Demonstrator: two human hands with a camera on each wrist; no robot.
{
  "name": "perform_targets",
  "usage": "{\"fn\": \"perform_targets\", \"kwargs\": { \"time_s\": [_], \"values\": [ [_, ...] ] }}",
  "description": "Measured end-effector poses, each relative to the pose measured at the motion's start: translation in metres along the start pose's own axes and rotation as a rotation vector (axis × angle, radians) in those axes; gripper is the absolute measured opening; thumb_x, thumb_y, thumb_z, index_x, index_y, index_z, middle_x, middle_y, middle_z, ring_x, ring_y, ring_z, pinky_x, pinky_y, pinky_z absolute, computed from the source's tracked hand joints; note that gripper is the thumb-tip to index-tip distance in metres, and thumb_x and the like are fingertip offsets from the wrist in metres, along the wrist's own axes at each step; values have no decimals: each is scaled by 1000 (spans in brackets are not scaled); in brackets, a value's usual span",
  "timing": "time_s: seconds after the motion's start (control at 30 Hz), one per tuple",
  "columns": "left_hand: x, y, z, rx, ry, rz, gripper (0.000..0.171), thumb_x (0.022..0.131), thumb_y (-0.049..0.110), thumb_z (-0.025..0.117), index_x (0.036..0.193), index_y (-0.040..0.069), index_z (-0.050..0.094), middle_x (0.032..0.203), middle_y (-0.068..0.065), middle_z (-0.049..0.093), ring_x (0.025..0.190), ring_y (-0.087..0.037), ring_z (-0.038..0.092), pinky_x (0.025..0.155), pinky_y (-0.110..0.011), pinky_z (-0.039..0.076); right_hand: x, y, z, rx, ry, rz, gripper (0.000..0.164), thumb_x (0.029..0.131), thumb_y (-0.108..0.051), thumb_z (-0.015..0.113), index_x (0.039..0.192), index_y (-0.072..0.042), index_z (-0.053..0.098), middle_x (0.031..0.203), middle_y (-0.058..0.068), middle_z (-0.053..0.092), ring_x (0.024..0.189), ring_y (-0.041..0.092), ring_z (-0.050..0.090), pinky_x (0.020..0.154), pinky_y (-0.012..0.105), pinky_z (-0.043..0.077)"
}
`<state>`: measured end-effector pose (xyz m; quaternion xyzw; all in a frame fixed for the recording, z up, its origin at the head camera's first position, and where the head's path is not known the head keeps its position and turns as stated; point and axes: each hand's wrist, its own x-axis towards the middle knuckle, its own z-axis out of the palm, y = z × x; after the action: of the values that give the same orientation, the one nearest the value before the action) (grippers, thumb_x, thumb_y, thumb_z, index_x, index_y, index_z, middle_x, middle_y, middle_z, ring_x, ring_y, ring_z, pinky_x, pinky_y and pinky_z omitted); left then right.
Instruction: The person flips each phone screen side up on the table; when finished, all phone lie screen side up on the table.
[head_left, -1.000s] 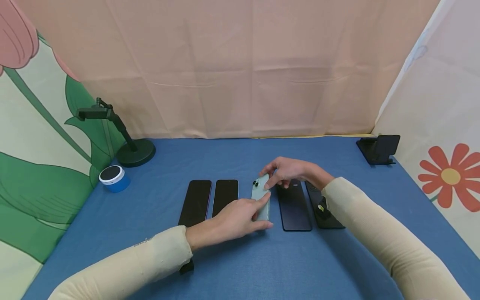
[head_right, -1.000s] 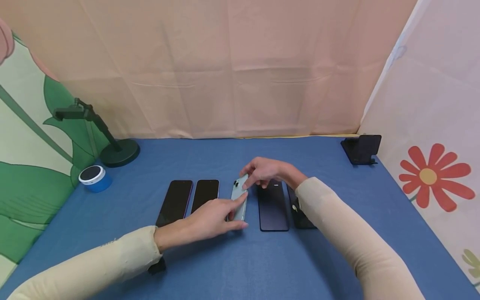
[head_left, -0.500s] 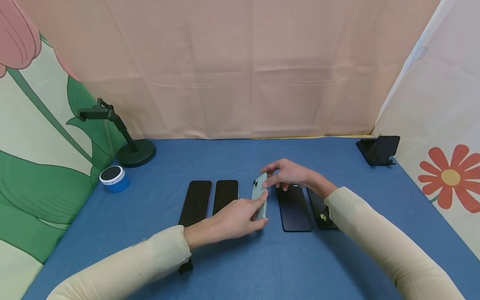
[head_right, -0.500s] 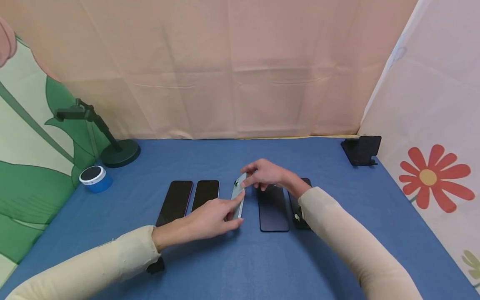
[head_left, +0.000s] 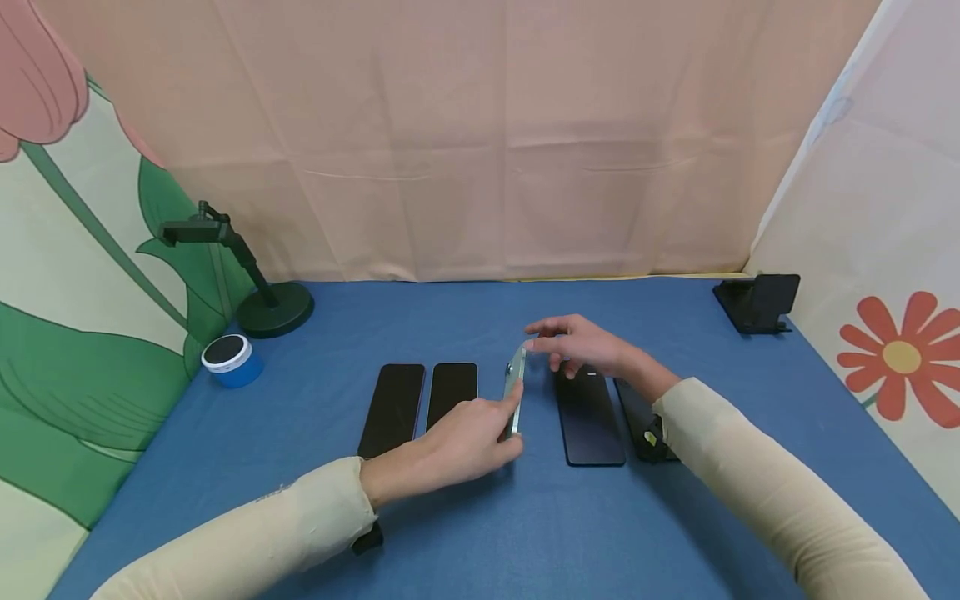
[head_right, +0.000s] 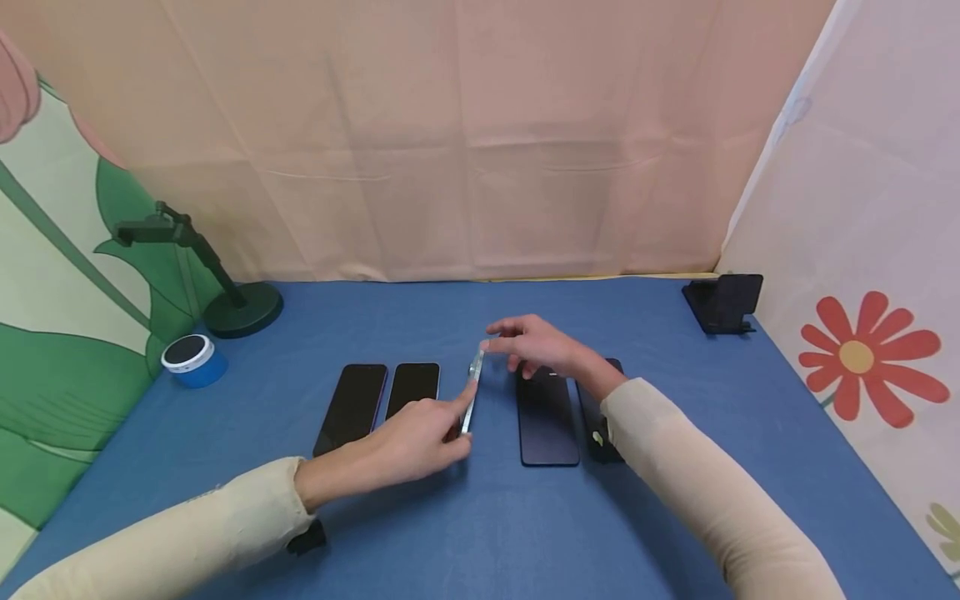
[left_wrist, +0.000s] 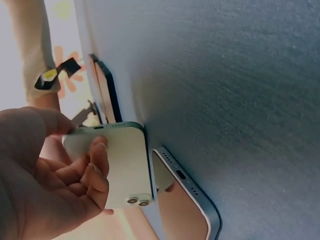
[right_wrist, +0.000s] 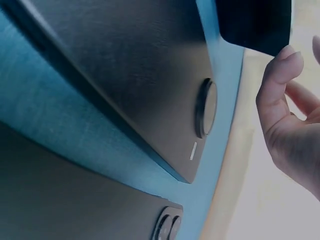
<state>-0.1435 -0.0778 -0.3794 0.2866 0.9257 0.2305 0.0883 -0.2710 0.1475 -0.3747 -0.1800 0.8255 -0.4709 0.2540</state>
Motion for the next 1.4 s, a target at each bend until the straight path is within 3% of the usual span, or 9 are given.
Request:
{"fn": "perform_targets", "kwargs": {
  "time_s": [0.2, 0.4, 0.5, 0.63, 0.77, 0.83, 0.97, 1.13, 1.4],
  "values": [
    [-7, -2, -5, 2, 70, -72, 67, 96, 14, 56, 156, 1, 30, 54, 4, 45, 37, -9, 39, 39, -24, 34, -3, -3, -6, 12, 50, -18, 62, 98, -44, 61, 149, -13, 47, 135, 16, 56, 75, 22, 61, 63, 40, 54],
    [-14, -15, -6, -105, 98, -145, 64, 100, 14, 54, 158, 7, 29, 53, 2, 46, 37, -11, 39, 40, -26, 36, -6, 0, -6, 58, 35, -1, 60, 99, -45, 61, 150, -16, 46, 131, 24, 55, 79, 33, 61, 63, 43, 54],
    [-15, -22, -5, -228, 115, -186, 63, 101, 13, 54, 159, 10, 29, 53, 2, 46, 38, -11, 37, 41, -26, 35, -8, 1, -6, 59, 31, -2, 61, 99, -46, 61, 150, -18, 45, 134, 20, 55, 83, 37, 62, 64, 43, 54],
    [-15, -30, -2, -454, 121, -262, 63, 102, 13, 53, 159, 12, 27, 61, 0, 47, 46, -14, 38, 44, -26, 31, -10, 2, -5, 50, 23, -12, 64, 98, -46, 62, 153, -19, 42, 144, 10, 52, 83, 30, 64, 65, 42, 55],
    [-14, -34, 0, -697, 118, -321, 65, 103, 11, 52, 160, 13, 23, 68, -2, 47, 70, -17, 55, 51, -25, 33, -11, 4, -4, 62, 18, -13, 65, 97, -46, 63, 153, -21, 41, 147, 9, 50, 85, 30, 64, 66, 43, 55],
    [-14, -36, 2, -773, 122, -339, 66, 103, 11, 52, 161, 14, 22, 71, -2, 48, 82, -18, 60, 58, -24, 36, -11, 5, -4, 67, 21, -11, 65, 97, -45, 64, 153, -22, 41, 146, 9, 50, 87, 33, 64, 65, 41, 55],
    [-13, -37, 5, -872, 127, -358, 66, 103, 11, 52, 161, 15, 21, 76, -2, 51, 87, -17, 60, 71, -26, 41, -12, 7, -2, 61, 26, -22, 64, 98, -42, 63, 154, -20, 40, 141, 14, 51, 90, 36, 64, 63, 38, 54],
    [-11, -33, 8, -954, 150, -347, 68, 103, 11, 52, 162, 18, 19, 77, 0, 50, 89, -20, 58, 74, -27, 42, -11, 10, 3, 40, 53, -15, 63, 99, -37, 62, 154, -17, 39, 135, 16, 52, 89, 36, 64, 64, 38, 55],
    [-6, -27, 9, -1002, 210, -313, 67, 103, 10, 53, 161, 20, 21, 78, -3, 50, 86, -23, 55, 74, -26, 43, -10, 10, 13, 89, 27, 4, 72, 99, -36, 63, 158, -16, 30, 137, 16, 55, 94, 39, 63, 62, 35, 55]
  ]
}}
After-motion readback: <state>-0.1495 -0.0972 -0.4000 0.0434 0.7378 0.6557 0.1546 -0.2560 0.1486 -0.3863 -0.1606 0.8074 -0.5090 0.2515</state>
